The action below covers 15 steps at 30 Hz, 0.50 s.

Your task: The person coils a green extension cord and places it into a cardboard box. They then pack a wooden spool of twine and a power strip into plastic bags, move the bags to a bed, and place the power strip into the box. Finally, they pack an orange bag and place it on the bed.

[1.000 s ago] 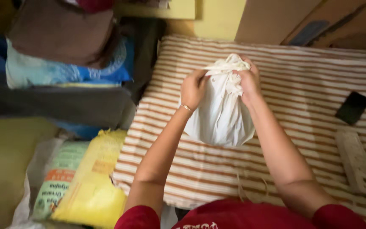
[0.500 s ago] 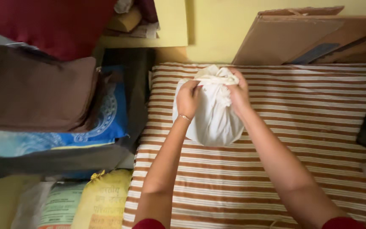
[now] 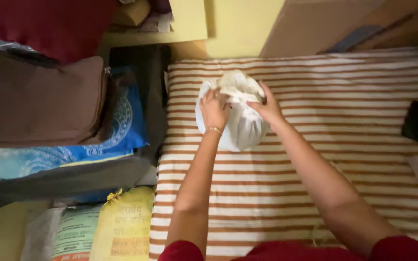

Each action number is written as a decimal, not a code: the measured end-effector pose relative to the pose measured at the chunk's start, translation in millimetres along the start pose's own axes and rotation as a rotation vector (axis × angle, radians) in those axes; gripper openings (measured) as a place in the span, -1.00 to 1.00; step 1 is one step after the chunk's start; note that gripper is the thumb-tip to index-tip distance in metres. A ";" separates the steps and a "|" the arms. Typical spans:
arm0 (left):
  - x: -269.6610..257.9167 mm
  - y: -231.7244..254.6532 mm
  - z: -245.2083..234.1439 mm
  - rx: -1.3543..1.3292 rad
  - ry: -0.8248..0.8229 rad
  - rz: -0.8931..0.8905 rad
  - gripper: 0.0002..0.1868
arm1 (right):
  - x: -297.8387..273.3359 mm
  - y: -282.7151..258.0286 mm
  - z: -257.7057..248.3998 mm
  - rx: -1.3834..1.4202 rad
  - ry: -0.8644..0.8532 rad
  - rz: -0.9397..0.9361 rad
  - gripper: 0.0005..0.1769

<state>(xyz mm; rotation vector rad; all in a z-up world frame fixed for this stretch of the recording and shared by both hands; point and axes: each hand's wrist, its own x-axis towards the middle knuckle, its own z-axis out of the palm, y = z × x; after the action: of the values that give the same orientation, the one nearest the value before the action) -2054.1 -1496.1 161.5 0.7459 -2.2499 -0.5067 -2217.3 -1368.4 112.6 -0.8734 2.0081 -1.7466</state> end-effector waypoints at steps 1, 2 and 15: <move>-4.0 12.1 -9.3 0.012 -0.035 -0.012 -0.70 | -9.5 -6.1 -10.3 -0.044 0.004 0.011 0.06; -5.6 24.1 -18.1 0.032 -0.030 0.001 -0.67 | -16.3 -11.7 -17.9 -0.015 0.028 0.029 0.08; -125.2 222.7 57.7 -0.373 -0.232 0.272 -0.71 | -205.7 57.3 -230.5 0.187 0.441 0.052 -0.31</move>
<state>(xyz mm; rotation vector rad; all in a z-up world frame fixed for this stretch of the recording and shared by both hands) -2103.3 -1239.6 180.9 0.1954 -2.3217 -0.8819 -2217.4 -1056.8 71.6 -0.3953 2.0475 -2.2021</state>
